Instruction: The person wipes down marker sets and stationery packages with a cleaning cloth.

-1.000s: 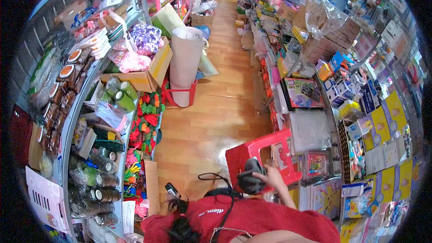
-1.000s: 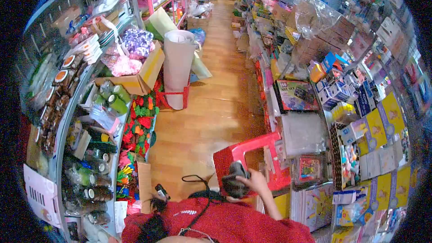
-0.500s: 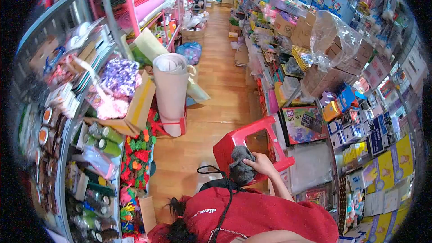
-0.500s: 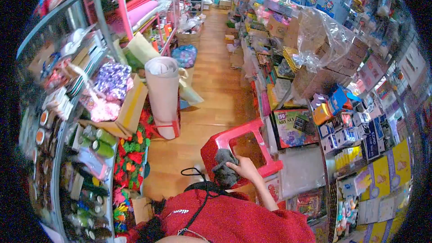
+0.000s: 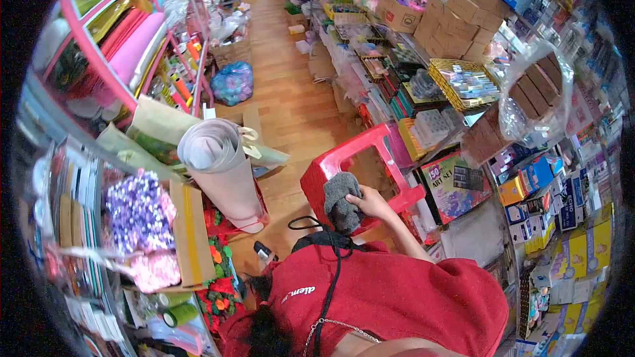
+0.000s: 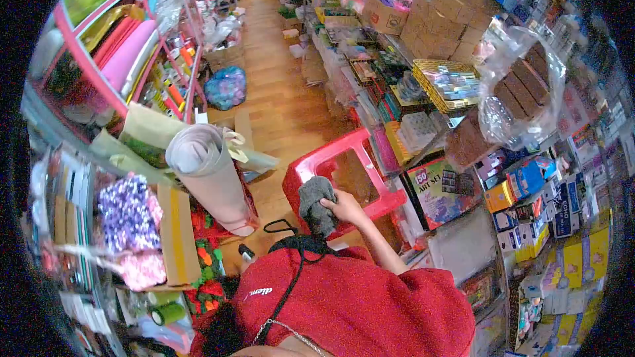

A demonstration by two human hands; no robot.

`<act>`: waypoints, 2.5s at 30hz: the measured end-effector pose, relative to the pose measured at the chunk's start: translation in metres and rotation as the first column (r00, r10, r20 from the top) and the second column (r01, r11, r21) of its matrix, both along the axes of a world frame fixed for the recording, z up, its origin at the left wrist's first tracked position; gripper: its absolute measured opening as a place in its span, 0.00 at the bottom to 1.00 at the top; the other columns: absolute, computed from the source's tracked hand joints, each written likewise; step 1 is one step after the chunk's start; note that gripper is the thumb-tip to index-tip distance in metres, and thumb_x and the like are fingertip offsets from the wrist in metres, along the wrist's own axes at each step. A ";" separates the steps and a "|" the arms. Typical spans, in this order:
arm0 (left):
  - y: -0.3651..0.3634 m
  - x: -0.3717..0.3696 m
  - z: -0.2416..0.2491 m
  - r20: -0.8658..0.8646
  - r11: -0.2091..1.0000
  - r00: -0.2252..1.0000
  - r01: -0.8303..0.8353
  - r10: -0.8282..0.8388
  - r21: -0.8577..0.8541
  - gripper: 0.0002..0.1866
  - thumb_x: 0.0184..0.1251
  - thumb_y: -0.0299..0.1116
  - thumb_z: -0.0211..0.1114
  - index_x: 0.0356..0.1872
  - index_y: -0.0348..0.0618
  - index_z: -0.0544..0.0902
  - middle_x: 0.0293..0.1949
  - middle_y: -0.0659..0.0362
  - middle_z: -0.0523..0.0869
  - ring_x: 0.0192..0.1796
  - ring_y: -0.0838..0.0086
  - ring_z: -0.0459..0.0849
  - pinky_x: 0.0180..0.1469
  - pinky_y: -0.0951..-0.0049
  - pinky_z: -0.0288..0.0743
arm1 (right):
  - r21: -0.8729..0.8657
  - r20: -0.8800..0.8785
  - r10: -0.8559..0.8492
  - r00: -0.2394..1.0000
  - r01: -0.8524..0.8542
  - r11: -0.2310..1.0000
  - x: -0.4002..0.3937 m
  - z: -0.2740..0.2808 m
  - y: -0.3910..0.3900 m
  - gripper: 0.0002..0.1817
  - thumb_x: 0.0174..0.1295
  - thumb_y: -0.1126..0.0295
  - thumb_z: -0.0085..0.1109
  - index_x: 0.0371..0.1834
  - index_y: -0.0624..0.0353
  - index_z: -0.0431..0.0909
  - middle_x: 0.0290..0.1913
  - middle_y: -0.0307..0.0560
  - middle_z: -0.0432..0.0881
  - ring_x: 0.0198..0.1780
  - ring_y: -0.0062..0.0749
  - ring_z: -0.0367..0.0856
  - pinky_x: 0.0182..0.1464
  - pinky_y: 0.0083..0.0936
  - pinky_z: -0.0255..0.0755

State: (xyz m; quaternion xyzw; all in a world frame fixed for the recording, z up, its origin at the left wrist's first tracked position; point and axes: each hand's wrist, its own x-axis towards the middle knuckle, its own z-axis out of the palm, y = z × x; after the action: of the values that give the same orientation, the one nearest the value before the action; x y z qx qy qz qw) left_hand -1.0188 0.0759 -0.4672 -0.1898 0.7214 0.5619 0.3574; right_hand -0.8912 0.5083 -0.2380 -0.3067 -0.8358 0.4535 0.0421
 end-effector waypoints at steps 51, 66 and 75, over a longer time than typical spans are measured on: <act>0.502 -0.338 -0.145 0.449 0.780 0.757 0.598 -0.475 -0.183 0.25 0.58 0.50 0.57 0.44 0.38 0.78 0.33 0.55 0.81 0.34 0.69 0.79 0.37 0.66 0.72 | -0.734 0.194 -0.725 0.661 0.588 0.340 -0.376 -0.463 0.379 0.43 0.45 0.53 0.70 0.58 0.70 0.61 0.55 0.56 0.73 0.55 0.41 0.73 0.57 0.31 0.67; 0.471 -0.342 -0.146 0.507 0.760 0.734 0.614 -0.452 -0.212 0.25 0.57 0.51 0.56 0.44 0.37 0.78 0.32 0.55 0.81 0.34 0.69 0.78 0.36 0.66 0.72 | -0.006 0.793 -0.489 0.363 0.808 0.589 -0.253 -0.568 0.360 0.33 0.49 0.54 0.65 0.55 0.63 0.69 0.48 0.55 0.79 0.48 0.42 0.77 0.51 0.37 0.69; 0.474 -0.365 -0.123 0.397 0.700 0.677 0.705 -0.620 -0.110 0.25 0.57 0.51 0.56 0.43 0.37 0.78 0.32 0.55 0.81 0.33 0.69 0.78 0.35 0.66 0.72 | -0.126 0.640 -0.349 0.684 0.542 0.831 -0.250 -0.450 0.322 0.17 0.59 0.56 0.51 0.37 0.58 0.80 0.30 0.53 0.80 0.29 0.37 0.76 0.32 0.37 0.69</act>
State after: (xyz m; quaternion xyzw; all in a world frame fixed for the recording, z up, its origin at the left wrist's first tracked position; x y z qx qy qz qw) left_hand -1.3835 0.5499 -0.5902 -0.0481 0.7356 0.2550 0.6257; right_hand -1.1410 0.8300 -0.6881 -0.6310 -0.6237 0.4333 -0.1583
